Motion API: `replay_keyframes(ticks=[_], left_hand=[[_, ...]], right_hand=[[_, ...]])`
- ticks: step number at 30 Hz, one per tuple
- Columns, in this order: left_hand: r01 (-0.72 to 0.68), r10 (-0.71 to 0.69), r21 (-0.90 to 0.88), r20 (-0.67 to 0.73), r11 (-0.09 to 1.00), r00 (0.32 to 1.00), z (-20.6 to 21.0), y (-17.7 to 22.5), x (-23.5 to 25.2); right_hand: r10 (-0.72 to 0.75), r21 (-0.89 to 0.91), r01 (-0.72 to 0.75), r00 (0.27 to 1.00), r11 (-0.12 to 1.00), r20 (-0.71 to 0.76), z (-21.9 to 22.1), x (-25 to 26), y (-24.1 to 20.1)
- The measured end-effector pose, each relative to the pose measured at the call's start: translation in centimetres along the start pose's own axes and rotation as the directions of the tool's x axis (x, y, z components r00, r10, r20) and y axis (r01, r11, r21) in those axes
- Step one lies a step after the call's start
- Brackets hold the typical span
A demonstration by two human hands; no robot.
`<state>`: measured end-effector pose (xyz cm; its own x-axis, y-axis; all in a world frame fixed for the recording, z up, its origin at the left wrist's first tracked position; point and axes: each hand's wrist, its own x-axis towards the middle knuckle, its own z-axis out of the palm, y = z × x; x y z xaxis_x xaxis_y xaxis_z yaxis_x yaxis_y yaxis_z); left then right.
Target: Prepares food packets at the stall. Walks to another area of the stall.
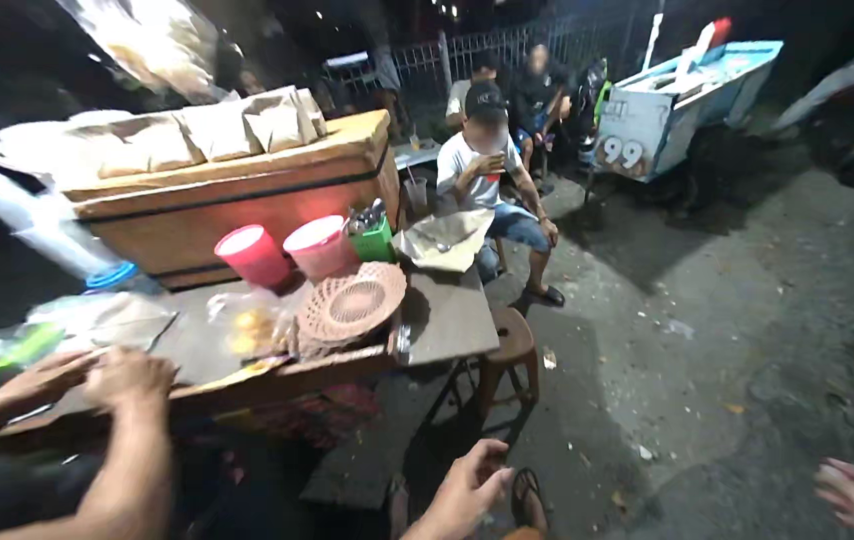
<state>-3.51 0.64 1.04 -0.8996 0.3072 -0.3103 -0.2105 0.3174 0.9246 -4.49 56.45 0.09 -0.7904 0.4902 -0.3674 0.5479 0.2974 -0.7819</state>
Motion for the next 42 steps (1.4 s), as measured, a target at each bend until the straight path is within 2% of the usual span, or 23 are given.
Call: replay_keyframes(ticks=[2,3,5,6,7,9,11,14,16,19,21,23,25,27,29,31,33,34,37,40,42], left_hand=[[-0.029,0.033,-0.111,0.035,0.993,0.999,-2.4,3.0,6.4],[-0.049,0.062,-0.163,0.077,0.985,0.995,-3.8,4.5,9.1],[-0.125,0.170,-0.292,0.133,0.948,0.976,-6.2,7.5,12.6],[-0.148,0.204,-0.350,0.128,0.925,0.971,-7.4,8.6,13.3],[-0.161,0.207,-0.386,0.080,0.908,0.975,-8.5,9.5,14.2],[-0.186,0.124,-0.391,-0.180,0.901,0.976,-10.6,10.4,16.6],[-0.180,-0.018,-0.349,-0.497,0.919,0.868,-12.3,10.4,19.7],[-0.088,-0.151,-0.280,-0.727,0.956,0.669,-14.0,9.3,23.0],[-0.007,-0.156,-0.196,-0.801,0.980,0.578,-15.3,8.9,24.9],[0.128,-0.128,-0.075,-0.866,0.989,0.483,-16.8,9.3,27.6],[0.147,-0.116,-0.061,-0.906,0.987,0.407,-17.9,9.1,29.4],[0.127,-0.104,-0.062,-0.926,0.990,0.364,-19.3,9.0,30.9],[0.184,-0.083,-0.014,-0.925,0.983,0.372,-20.4,9.3,32.2],[0.281,-0.058,0.062,-0.915,0.958,0.399,-20.9,10.0,33.3],[0.396,-0.037,0.151,-0.903,0.906,0.428,-21.6,10.6,34.1],[0.463,-0.034,0.216,-0.880,0.860,0.474,-22.6,11.1,35.1],[0.480,-0.011,0.283,-0.853,0.830,0.522,-23.5,11.6,36.4],[0.485,-0.017,0.297,-0.840,0.822,0.543,-23.9,11.9,37.1],[0.540,-0.102,0.302,-0.798,0.786,0.594,-24.8,12.4,39.0],[0.558,-0.121,0.338,-0.768,0.758,0.629,-25.4,11.9,40.7],[0.546,-0.104,0.352,-0.764,0.760,0.637,-25.8,11.2,41.4]], right_hand=[[-0.034,-0.125,0.052,0.988,0.991,0.148,7.9,6.6,-1.8],[0.008,-0.258,0.066,0.962,0.964,0.274,11.6,9.7,-2.9],[0.091,-0.505,0.198,0.867,0.840,0.491,17.6,14.3,-7.3],[0.094,-0.529,0.259,0.830,0.808,0.549,20.5,14.9,-10.1],[0.056,-0.494,0.307,0.804,0.814,0.592,23.2,15.5,-13.3],[-0.069,-0.358,0.412,0.730,0.838,0.680,27.4,17.5,-20.5],[-0.162,-0.273,0.552,0.614,0.788,0.773,31.3,20.5,-26.6],[-0.183,-0.251,0.677,0.500,0.692,0.846,36.8,26.0,-32.7],[-0.250,-0.193,0.705,0.474,0.683,0.844,40.7,29.6,-36.9],[-0.365,-0.098,0.758,0.418,0.645,0.832,46.5,33.5,-43.4],[-0.411,-0.038,0.808,0.340,0.589,0.846,50.6,35.7,-46.3],[-0.425,-0.010,0.854,0.268,0.520,0.865,53.8,37.0,-48.6],[-0.400,0.014,0.888,0.193,0.459,0.896,54.5,36.7,-51.4],[-0.395,0.068,0.941,0.073,0.332,0.916,54.1,35.7,-53.3],[-0.443,0.252,0.949,-0.147,0.188,0.884,53.4,34.5,-54.5],[-0.511,0.469,0.880,-0.371,0.072,0.775,54.3,34.3,-54.3],[-0.478,0.559,0.829,-0.500,-0.022,0.722,55.6,34.6,-54.1],[-0.403,0.543,0.838,-0.518,-0.060,0.755,55.9,34.1,-54.6],[-0.203,0.500,0.863,-0.504,-0.076,0.840,56.5,32.6,-55.1],[-0.097,0.482,0.876,-0.481,-0.015,0.871,56.6,31.8,-55.5],[-0.075,0.482,0.874,-0.477,0.067,0.876,56.6,31.9,-56.0]])
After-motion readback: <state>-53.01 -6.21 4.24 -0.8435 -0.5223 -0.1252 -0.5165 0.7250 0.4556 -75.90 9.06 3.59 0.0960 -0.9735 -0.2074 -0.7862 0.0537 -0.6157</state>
